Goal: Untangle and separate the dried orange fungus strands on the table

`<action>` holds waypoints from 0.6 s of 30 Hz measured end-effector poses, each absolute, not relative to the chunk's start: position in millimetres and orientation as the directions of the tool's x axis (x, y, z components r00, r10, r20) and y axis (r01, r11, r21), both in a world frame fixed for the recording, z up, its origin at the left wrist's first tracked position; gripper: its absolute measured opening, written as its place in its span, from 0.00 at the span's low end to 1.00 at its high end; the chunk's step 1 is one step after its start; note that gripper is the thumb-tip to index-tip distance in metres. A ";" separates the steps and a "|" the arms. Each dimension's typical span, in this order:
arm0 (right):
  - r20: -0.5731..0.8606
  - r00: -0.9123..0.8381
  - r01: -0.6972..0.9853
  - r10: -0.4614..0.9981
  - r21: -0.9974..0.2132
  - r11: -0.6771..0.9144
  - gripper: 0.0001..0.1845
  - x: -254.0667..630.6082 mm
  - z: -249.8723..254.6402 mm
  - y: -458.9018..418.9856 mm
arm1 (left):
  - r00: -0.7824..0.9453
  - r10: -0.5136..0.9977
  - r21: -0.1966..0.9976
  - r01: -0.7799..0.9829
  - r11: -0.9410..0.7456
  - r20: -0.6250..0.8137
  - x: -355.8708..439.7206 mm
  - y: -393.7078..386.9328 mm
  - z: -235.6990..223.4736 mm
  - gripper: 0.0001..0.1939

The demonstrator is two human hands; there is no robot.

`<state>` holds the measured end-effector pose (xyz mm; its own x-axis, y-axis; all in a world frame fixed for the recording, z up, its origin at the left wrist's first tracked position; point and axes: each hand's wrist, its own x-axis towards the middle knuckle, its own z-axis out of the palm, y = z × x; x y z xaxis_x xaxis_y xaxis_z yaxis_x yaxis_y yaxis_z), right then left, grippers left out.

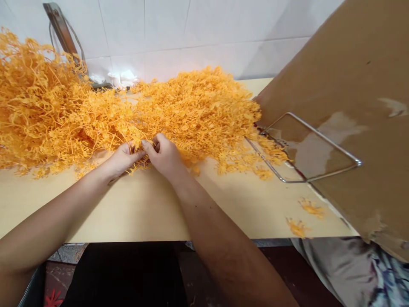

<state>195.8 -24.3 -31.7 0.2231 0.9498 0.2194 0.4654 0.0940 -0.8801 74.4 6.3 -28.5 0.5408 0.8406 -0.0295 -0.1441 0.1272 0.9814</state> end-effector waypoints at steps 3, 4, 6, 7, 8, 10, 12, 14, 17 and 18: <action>0.260 0.169 0.542 0.951 -0.830 0.130 0.12 199.5 -30.6 -26.2 | 0.553 0.830 0.963 -0.179 0.201 -0.070 73.8 5.7 -26.8 0.14; 0.263 0.162 0.553 0.951 -0.823 0.133 0.12 200.1 -29.4 -27.7 | 0.557 0.826 0.953 -0.192 0.235 -0.092 73.1 5.5 -26.2 0.14; 0.282 0.151 0.585 0.947 -0.798 0.145 0.12 199.4 -26.7 -31.3 | 0.561 0.818 0.930 -0.218 0.296 -0.129 71.7 5.1 -24.9 0.12; 0.303 0.137 0.605 0.943 -0.779 0.162 0.12 198.1 -25.6 -33.2 | 0.551 0.823 0.921 -0.235 0.311 -0.137 71.1 4.8 -24.3 0.12; 0.330 0.115 0.626 0.937 -0.756 0.190 0.13 196.2 -24.8 -34.8 | 0.533 0.834 0.915 -0.250 0.315 -0.142 70.7 4.5 -23.7 0.12; 0.395 0.047 0.657 0.918 -0.704 0.269 0.13 191.5 -24.4 -37.4 | 0.482 0.864 0.912 -0.271 0.308 -0.148 70.1 4.0 -22.9 0.12; 0.446 -0.036 0.670 0.895 -0.654 0.352 0.13 187.4 -25.2 -39.0 | 0.435 0.884 0.914 -0.264 0.309 -0.173 69.8 4.0 -22.4 0.12; 0.472 -0.111 0.685 0.875 -0.601 0.411 0.11 184.7 -25.9 -40.9 | 0.388 0.895 0.914 -0.239 0.326 -0.218 69.8 4.9 -21.9 0.12; 0.493 -0.236 0.678 0.837 -0.533 0.506 0.10 180.5 -24.0 -47.1 | 0.317 0.908 0.904 -0.237 0.355 -0.273 71.2 8.4 -21.0 0.09; 0.500 -0.300 0.642 0.812 -0.524 0.560 0.10 177.8 -22.5 -50.3 | 0.312 0.903 0.892 -0.250 0.376 -0.294 72.1 10.1 -20.5 0.07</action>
<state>177.8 -50.3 -22.5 -0.2999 0.8122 0.5004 0.6424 0.5597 -0.5235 72.1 10.1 -20.5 0.3122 0.9035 -0.2937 -0.2498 0.3763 0.8922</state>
